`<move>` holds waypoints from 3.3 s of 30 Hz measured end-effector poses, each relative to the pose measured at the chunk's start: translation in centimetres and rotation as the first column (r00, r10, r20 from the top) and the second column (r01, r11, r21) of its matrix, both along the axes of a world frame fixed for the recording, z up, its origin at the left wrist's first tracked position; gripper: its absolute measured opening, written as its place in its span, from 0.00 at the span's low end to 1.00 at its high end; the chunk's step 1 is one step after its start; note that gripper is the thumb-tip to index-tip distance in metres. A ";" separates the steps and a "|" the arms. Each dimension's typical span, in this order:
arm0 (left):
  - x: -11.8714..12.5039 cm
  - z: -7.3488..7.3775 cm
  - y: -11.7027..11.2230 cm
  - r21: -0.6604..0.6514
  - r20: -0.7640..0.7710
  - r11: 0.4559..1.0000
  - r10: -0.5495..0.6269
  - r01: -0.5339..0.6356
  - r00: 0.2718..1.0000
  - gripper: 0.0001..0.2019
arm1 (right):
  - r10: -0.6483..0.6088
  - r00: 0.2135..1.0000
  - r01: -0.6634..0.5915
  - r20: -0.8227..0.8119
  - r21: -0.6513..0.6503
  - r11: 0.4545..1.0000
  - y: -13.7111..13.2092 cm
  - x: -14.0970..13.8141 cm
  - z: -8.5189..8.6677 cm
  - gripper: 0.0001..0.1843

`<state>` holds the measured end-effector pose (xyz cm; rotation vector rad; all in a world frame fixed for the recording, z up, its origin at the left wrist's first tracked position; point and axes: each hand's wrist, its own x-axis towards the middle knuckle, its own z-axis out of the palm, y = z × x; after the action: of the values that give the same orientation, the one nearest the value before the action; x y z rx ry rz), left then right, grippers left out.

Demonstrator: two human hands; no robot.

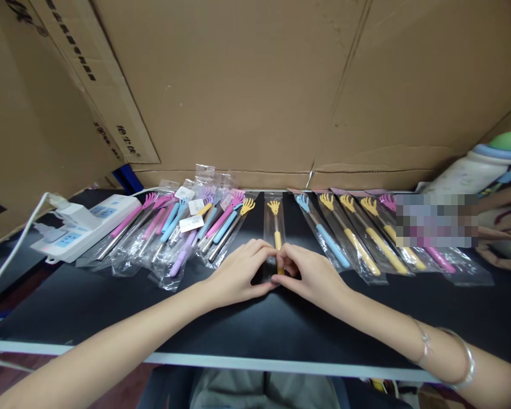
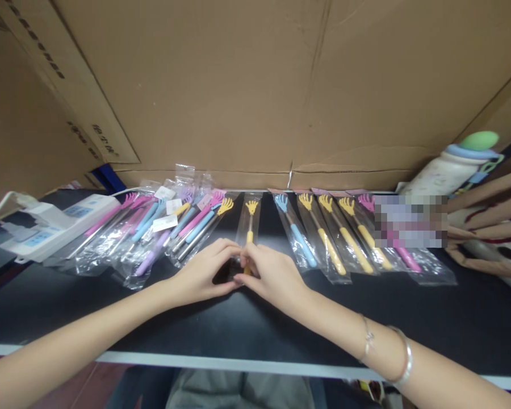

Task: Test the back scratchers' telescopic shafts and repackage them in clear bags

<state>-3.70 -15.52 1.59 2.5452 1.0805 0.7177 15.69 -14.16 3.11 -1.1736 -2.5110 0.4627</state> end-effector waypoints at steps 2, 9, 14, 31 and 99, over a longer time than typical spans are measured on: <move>0.0 0.0 0.0 -0.010 0.002 1.000 0.000 0.000 1.000 0.18 | 0.050 0.999 -0.050 -0.019 -0.014 0.999 0.2 0.4 -0.1 0.08; -0.1 0.1 -0.1 -0.026 -0.015 1.000 -0.003 0.002 1.000 0.19 | 0.125 0.990 -0.129 0.066 0.062 0.990 0.2 1.0 0.6 0.11; 0.0 0.1 -0.1 -0.022 -0.020 1.000 -0.010 0.009 1.000 0.19 | 0.108 0.985 -0.127 0.136 0.140 0.982 0.3 1.0 0.5 0.11; 0.3 0.3 -0.6 0.027 -0.101 0.996 -0.079 0.083 0.992 0.15 | 0.042 0.988 -0.087 0.150 0.312 0.946 1.5 1.5 -0.7 0.11; 0.1 -0.5 1.3 -0.011 -0.076 0.968 0.251 -0.252 0.965 0.14 | 0.112 0.982 -0.100 -0.149 0.088 0.991 2.8 0.6 -1.5 0.05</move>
<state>-3.65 -14.19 1.11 2.4596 1.4473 0.6726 16.31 -11.39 1.63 -0.9403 -2.4423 0.4567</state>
